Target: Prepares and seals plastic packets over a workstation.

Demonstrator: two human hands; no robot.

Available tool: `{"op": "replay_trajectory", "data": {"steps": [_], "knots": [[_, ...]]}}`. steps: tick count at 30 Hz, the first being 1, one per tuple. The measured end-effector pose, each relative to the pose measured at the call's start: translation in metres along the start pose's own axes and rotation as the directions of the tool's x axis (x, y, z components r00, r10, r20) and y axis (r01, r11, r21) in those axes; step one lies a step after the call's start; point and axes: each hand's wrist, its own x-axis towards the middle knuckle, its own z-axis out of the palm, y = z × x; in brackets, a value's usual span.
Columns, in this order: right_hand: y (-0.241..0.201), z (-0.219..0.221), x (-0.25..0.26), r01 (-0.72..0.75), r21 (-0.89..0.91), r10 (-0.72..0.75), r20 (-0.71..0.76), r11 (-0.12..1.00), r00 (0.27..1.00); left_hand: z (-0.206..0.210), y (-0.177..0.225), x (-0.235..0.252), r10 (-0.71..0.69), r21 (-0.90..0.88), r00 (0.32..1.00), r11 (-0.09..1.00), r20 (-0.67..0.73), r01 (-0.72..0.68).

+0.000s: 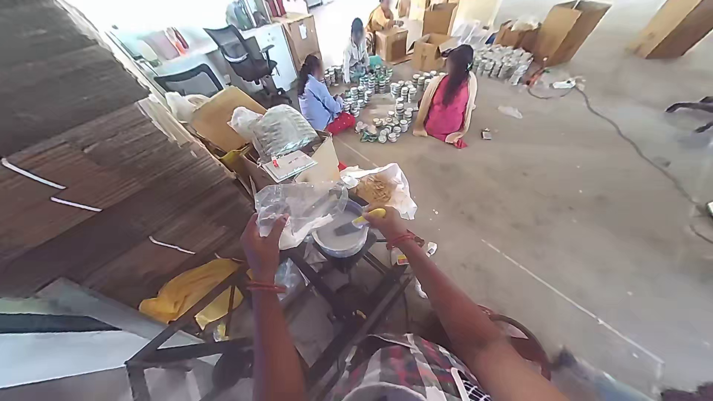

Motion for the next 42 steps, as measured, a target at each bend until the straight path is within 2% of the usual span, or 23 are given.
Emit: {"op": "replay_trajectory", "data": {"steps": [2, 5, 8, 11, 13, 14, 16, 19, 22, 25, 29, 31, 34, 37, 40, 42], "knots": [[-0.004, -0.007, -0.007, -0.011, 0.016, 0.01, 0.026, 1.0, 1.0, -0.002, -0.001, 0.001, -0.006, -0.021, 1.0, 1.0, -0.007, 0.005], [-0.003, -0.022, -0.006, -0.036, -0.088, 0.028, -0.1, 0.995, 0.995, -0.006, 0.002, -0.002, -0.011, -0.017, 1.0, 1.0, -0.025, 0.011], [0.0, -0.013, 0.001, -0.004, -0.123, -0.02, -0.189, 0.992, 0.982, -0.007, 0.003, -0.004, -0.043, -0.009, 0.999, 0.999, -0.029, 0.043], [0.001, 0.002, 0.0, 0.014, -0.084, -0.019, -0.066, 0.996, 0.998, -0.004, 0.001, -0.003, -0.032, -0.031, 0.999, 0.999, -0.041, 0.031], [0.0, -0.002, -0.003, -0.001, -0.035, 0.002, 0.024, 0.999, 1.0, -0.004, 0.001, -0.003, -0.012, -0.07, 0.999, 0.997, -0.048, 0.009], [-0.001, -0.008, -0.005, -0.019, -0.025, 0.02, 0.024, 1.0, 1.0, -0.004, 0.0, -0.003, -0.003, -0.088, 0.999, 0.996, -0.052, -0.002], [-0.008, -0.022, -0.009, -0.043, -0.098, 0.038, -0.05, 0.994, 0.998, -0.005, -0.002, -0.004, 0.007, -0.107, 0.998, 0.994, -0.057, -0.013], [-0.019, -0.016, -0.012, 0.016, -0.204, -0.053, -0.178, 0.979, 0.983, -0.003, -0.005, -0.006, -0.01, -0.105, 0.999, 0.994, -0.053, 0.004], [-0.019, 0.005, -0.009, 0.089, -0.178, -0.108, -0.098, 0.98, 0.989, 0.0, -0.005, -0.006, -0.027, -0.1, 0.998, 0.995, -0.048, 0.022], [-0.022, 0.001, -0.01, 0.05, -0.172, -0.047, 0.022, 0.984, 0.999, -0.001, -0.003, -0.005, -0.042, -0.107, 0.998, 0.994, -0.046, 0.037], [-0.031, -0.017, -0.01, -0.024, -0.236, 0.001, -0.097, 0.972, 0.995, -0.004, -0.005, -0.007, -0.026, -0.1, 0.998, 0.995, -0.062, 0.02], [-0.031, -0.006, -0.006, 0.033, -0.243, -0.066, -0.133, 0.97, 0.989, -0.003, -0.007, -0.007, -0.029, -0.109, 0.998, 0.994, -0.061, 0.022], [-0.033, 0.011, -0.004, 0.123, -0.192, -0.124, 0.008, 0.974, 0.992, -0.003, -0.009, -0.006, -0.03, -0.128, 0.998, 0.992, -0.054, 0.023], [-0.038, 0.0, -0.008, 0.125, -0.206, -0.105, 0.106, 0.97, 0.989, -0.007, -0.006, -0.005, -0.023, -0.119, 0.998, 0.993, -0.055, 0.016], [-0.04, -0.014, -0.015, 0.058, -0.258, -0.062, -0.007, 0.964, 0.998, -0.009, -0.009, -0.012, -0.043, -0.092, 0.998, 0.995, -0.041, 0.039], [-0.038, -0.005, -0.01, 0.052, -0.246, -0.075, -0.087, 0.968, 0.993, -0.007, -0.009, -0.014, -0.075, -0.084, 0.996, 0.994, -0.044, 0.072]]}}
